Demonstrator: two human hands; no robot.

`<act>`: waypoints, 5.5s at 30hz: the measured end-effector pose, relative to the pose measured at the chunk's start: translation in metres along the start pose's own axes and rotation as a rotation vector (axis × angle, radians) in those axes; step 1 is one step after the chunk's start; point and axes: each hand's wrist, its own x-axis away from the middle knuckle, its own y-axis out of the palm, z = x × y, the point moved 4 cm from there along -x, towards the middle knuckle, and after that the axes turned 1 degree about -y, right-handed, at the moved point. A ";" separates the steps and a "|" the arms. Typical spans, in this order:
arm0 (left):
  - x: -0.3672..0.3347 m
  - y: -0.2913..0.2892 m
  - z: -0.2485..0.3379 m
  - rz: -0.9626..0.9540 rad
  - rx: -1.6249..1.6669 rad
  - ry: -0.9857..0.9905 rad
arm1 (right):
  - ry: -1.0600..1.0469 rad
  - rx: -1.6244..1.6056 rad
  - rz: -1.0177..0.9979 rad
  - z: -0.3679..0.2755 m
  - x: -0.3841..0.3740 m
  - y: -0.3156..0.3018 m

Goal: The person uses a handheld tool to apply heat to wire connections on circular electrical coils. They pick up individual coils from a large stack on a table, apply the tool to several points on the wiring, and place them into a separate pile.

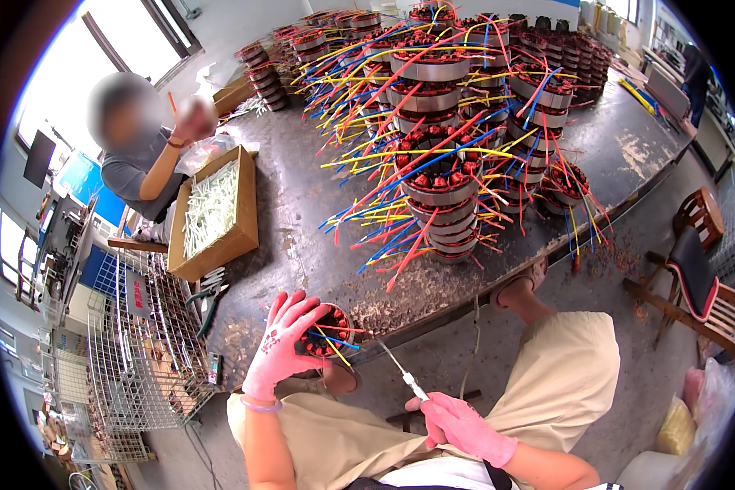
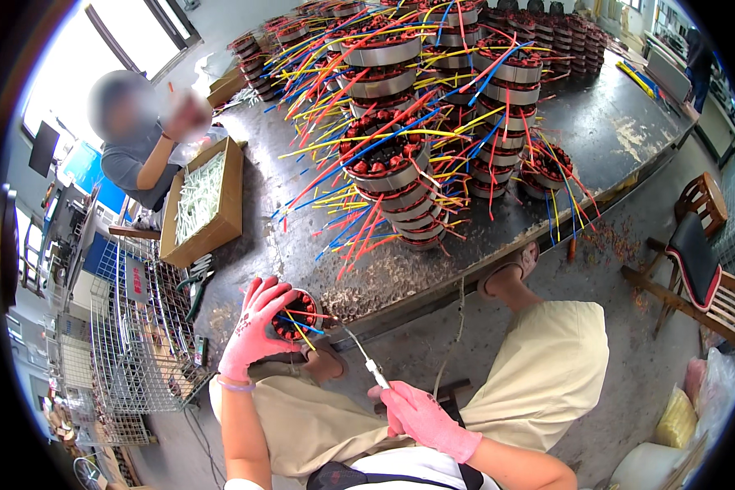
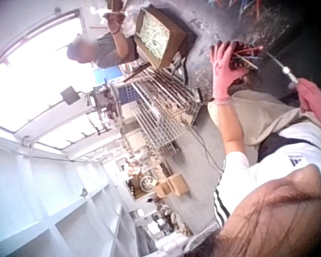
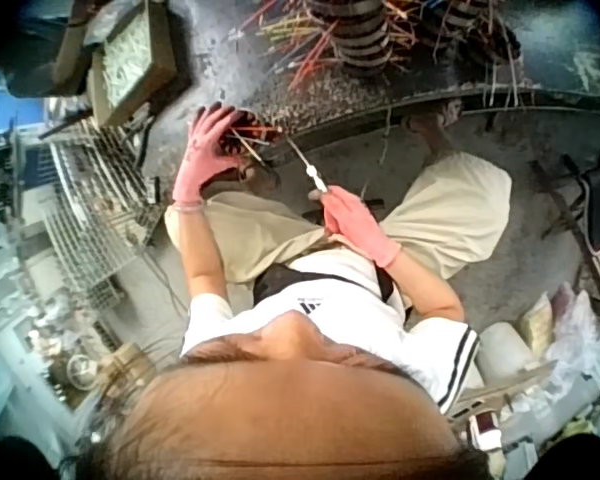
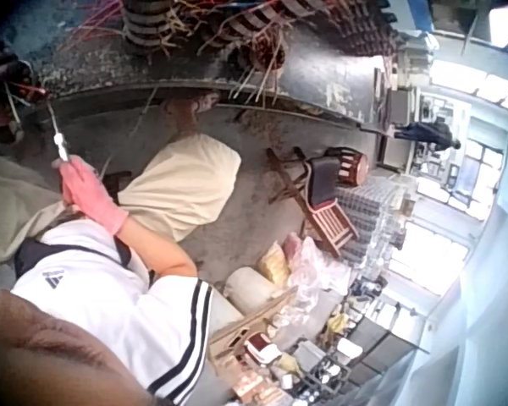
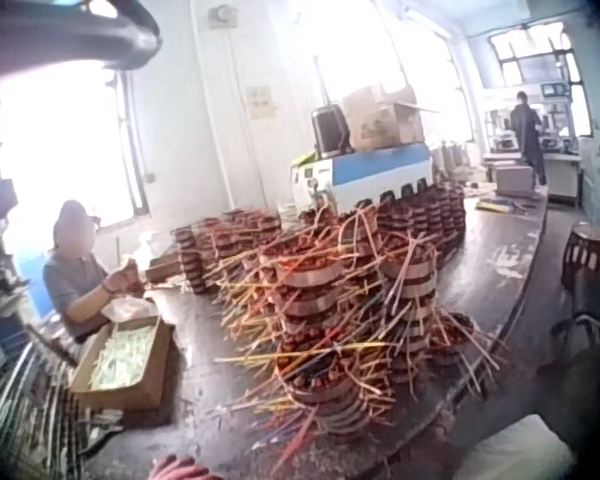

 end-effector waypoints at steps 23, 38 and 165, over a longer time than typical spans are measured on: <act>0.000 0.002 -0.002 -0.004 0.003 -0.012 | 0.016 0.010 0.008 -0.005 0.002 0.001; -0.001 0.000 0.000 -0.014 0.006 0.004 | 0.010 0.016 0.005 -0.003 0.001 -0.001; -0.114 0.005 -0.108 0.535 0.047 -0.517 | -0.631 -0.103 0.748 -0.091 0.144 -0.096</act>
